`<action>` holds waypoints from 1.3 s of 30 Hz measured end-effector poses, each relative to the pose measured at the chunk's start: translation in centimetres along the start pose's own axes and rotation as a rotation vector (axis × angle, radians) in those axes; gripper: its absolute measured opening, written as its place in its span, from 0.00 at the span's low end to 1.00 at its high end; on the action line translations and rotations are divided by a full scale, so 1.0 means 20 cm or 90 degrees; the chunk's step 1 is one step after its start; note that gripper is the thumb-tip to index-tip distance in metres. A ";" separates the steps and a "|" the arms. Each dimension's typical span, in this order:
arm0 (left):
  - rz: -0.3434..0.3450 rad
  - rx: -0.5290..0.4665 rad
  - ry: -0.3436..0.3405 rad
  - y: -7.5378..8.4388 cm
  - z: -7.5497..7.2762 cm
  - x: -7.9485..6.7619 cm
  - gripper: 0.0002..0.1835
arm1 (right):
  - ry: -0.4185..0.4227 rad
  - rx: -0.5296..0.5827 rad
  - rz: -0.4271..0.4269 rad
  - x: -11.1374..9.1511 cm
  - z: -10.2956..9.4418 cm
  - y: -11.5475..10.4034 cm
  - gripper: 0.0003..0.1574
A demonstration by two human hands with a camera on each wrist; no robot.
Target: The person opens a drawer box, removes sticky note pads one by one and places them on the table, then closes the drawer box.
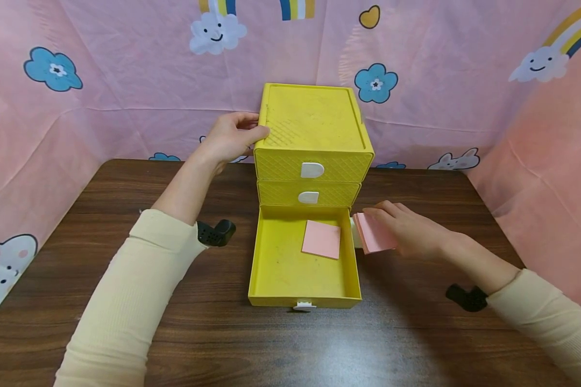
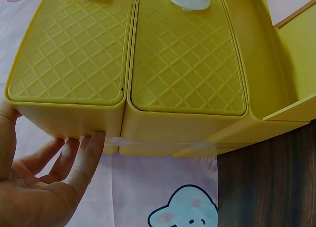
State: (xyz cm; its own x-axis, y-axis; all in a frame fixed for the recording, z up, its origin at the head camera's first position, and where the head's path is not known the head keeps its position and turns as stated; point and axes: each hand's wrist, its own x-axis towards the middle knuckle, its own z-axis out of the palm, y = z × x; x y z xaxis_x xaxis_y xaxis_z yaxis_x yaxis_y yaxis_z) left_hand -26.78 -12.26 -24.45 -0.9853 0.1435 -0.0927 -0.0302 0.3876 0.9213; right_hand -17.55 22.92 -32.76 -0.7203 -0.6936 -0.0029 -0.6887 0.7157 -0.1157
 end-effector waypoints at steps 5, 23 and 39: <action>-0.002 0.004 0.003 0.00 0.00 0.00 0.30 | -0.014 0.012 0.026 -0.02 0.01 0.04 0.57; 0.003 0.000 0.002 0.00 0.00 0.00 0.29 | -0.029 0.016 0.064 -0.10 0.04 0.21 0.54; 0.004 -0.009 -0.003 0.00 0.00 0.00 0.29 | -0.049 0.059 0.109 -0.19 0.08 0.37 0.47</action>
State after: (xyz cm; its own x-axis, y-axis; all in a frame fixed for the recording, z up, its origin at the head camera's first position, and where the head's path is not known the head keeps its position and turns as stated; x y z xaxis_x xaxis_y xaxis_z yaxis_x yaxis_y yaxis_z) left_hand -26.73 -12.28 -24.53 -0.9847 0.1503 -0.0884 -0.0262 0.3737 0.9272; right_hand -19.83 30.66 -35.28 -0.8159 -0.5685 -0.1056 -0.5430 0.8160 -0.1980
